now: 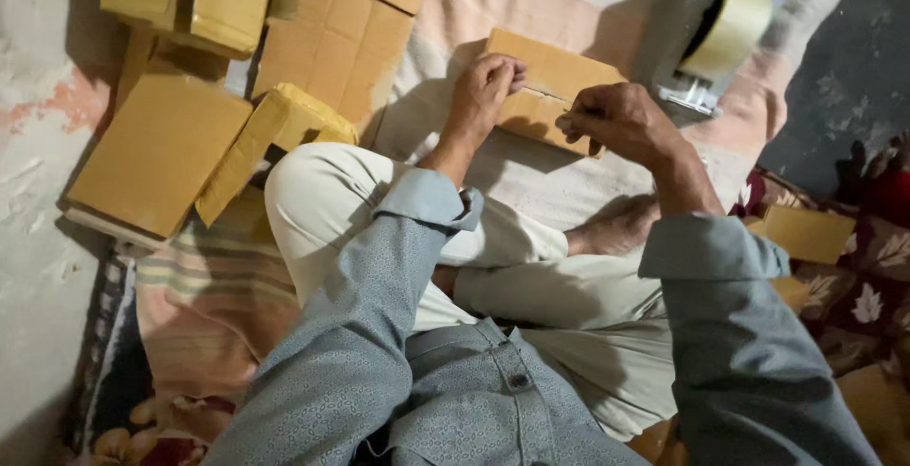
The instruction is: The person unpacks a smartwatch and its accessories from a white tray, places them into a black product box, then puts the product box into a brown shipping box. They seal the shipping box with tape from a dispenser and set it aside.
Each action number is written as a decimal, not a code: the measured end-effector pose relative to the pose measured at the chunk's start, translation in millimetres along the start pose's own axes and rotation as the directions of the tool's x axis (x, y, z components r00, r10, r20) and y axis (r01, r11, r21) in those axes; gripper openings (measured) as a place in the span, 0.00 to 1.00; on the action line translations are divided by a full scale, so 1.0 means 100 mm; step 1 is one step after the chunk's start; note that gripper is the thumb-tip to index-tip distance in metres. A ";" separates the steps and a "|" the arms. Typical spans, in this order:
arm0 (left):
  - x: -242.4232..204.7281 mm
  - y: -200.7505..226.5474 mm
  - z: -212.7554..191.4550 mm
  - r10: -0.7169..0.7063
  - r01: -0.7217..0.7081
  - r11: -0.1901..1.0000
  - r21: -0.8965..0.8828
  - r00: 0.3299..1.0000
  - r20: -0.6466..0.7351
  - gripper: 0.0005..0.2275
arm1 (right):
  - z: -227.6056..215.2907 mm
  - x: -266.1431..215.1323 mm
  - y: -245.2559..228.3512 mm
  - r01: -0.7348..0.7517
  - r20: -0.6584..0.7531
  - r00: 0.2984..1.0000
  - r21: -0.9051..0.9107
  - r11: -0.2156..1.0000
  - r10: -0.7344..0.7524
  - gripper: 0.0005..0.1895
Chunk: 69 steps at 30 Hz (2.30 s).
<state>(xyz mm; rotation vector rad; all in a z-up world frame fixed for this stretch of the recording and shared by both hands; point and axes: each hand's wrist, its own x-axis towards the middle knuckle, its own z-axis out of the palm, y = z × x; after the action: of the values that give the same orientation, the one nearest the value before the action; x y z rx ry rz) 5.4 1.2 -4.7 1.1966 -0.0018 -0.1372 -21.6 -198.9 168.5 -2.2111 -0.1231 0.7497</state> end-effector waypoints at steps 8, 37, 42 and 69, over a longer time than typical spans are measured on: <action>-0.09 0.29 0.04 -0.064 0.057 0.980 0.188 0.997 0.033 0.20 | -0.13 0.37 0.01 0.024 0.132 0.991 -0.103 0.994 -0.010 0.13; -0.25 0.43 0.23 0.317 -0.213 0.737 0.641 0.947 -0.049 0.08 | -0.12 0.27 0.18 -0.153 -0.051 0.986 0.128 0.980 0.161 0.27; -0.30 0.40 0.34 0.390 -0.238 0.647 0.724 0.920 -0.046 0.06 | -0.05 0.49 0.39 -0.227 -0.189 0.956 0.000 0.974 0.223 0.23; -0.16 -0.18 0.04 0.240 0.134 0.529 0.838 0.924 -0.298 0.22 | 0.82 0.84 0.40 -0.206 -0.470 0.865 -0.651 0.730 -0.175 0.46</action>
<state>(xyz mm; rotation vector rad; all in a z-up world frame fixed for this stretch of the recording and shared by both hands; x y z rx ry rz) -12.5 -7.8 -19.0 2.2222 0.2724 0.1981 -3.3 -146.5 57.7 -3.0582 -0.1307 0.0721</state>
